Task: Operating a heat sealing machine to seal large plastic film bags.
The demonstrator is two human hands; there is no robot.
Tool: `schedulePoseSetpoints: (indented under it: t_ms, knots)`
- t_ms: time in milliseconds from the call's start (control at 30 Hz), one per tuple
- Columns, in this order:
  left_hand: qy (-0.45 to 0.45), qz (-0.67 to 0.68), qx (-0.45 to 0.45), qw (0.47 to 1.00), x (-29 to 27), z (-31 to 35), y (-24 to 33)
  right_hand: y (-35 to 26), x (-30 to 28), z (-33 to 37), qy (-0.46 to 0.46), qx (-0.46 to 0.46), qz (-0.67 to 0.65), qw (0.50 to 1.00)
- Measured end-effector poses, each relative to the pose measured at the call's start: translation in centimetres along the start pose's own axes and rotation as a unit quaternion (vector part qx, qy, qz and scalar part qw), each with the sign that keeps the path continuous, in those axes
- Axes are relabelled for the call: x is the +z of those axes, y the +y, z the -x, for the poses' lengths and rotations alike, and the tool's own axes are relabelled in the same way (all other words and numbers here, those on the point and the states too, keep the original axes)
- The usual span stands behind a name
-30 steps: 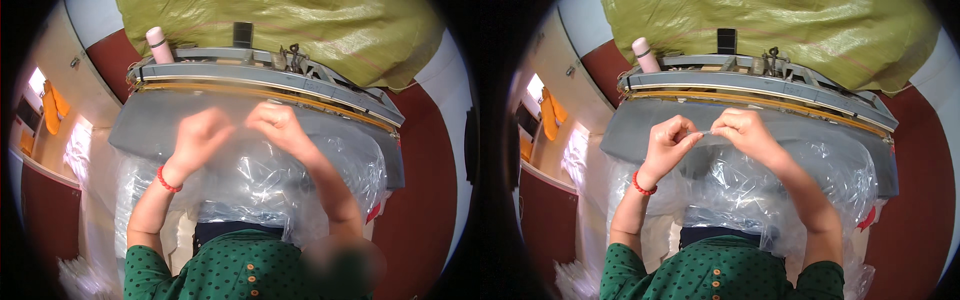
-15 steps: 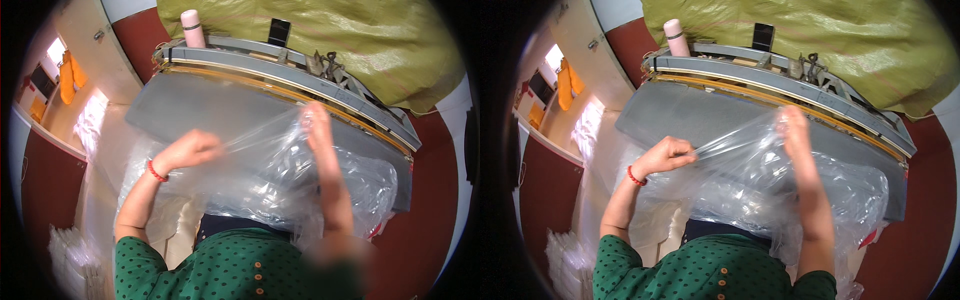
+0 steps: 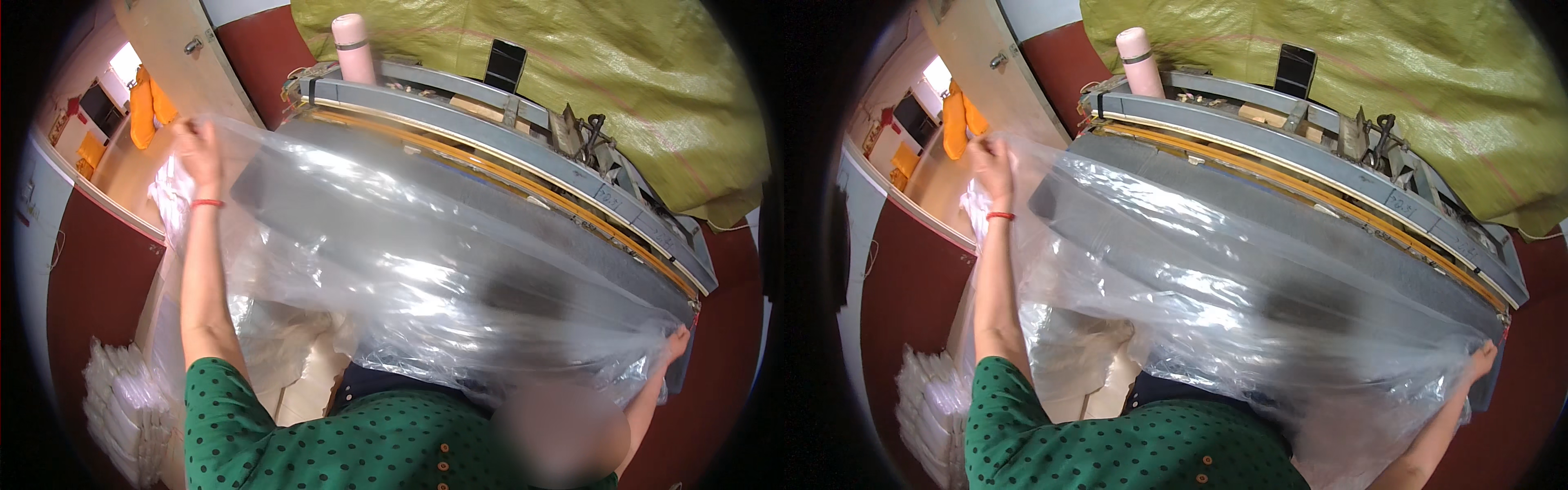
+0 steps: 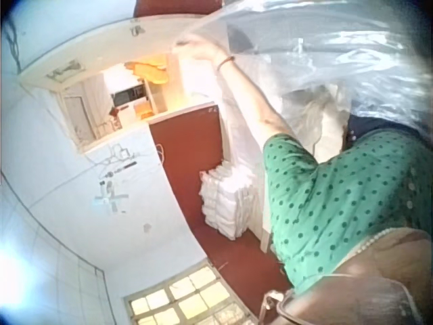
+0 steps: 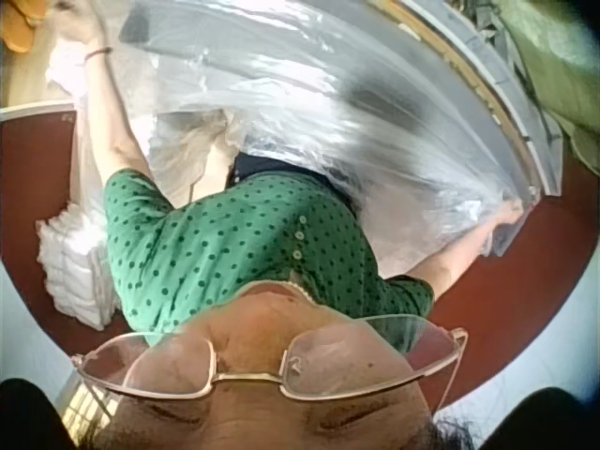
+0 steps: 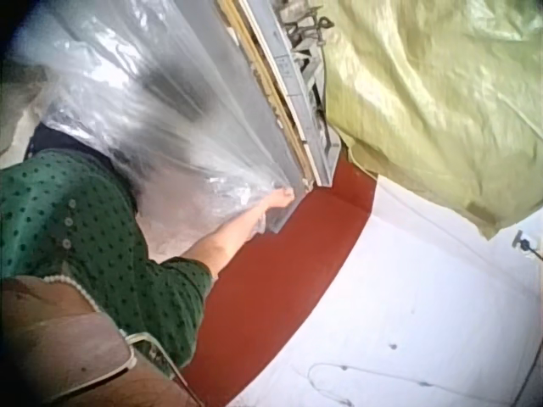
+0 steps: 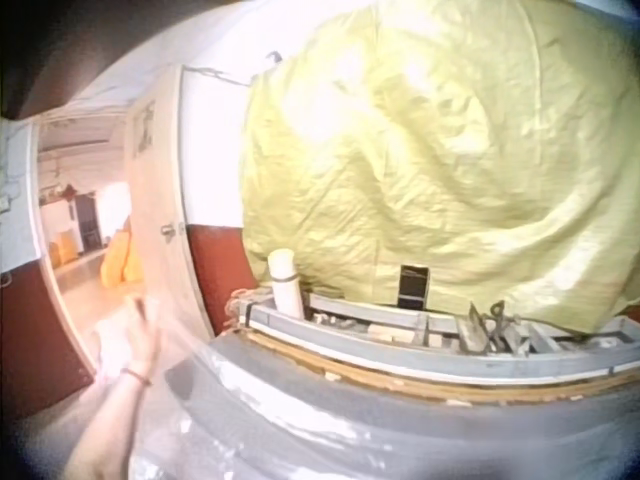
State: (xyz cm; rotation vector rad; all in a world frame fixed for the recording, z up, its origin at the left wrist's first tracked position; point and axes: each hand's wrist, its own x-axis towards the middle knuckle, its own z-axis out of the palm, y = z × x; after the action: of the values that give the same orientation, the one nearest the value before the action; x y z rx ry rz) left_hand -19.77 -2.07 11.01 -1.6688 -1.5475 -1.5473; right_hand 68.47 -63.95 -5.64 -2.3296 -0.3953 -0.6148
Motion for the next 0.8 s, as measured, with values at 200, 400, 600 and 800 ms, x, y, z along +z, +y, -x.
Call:
schedulePoseSetpoints:
  t_ms: [200, 400, 600, 800]
  knots:
    - [-0.382, -0.010, -0.052, 0.923, 8.5, 9.5, 1.0, 3.8, -5.2, -0.8, -0.027, 0.032, 0.220, 0.974]
    - [-0.442, -0.066, -0.042, 0.894, 11.1, 8.3, -2.9, 1.2, -4.7, 0.0, -0.016, 0.013, 0.190, 0.982]
    - [-0.275, 0.267, -0.104, 0.918, 11.1, 9.8, 12.1, -3.9, -5.2, 1.7, -0.028, 0.021, 0.278, 0.960]
    - [-0.669, 0.569, -0.154, 0.453, -1.5, 22.4, 38.0, -6.4, -6.1, 2.3, 0.004, 0.117, 0.248, 0.962]
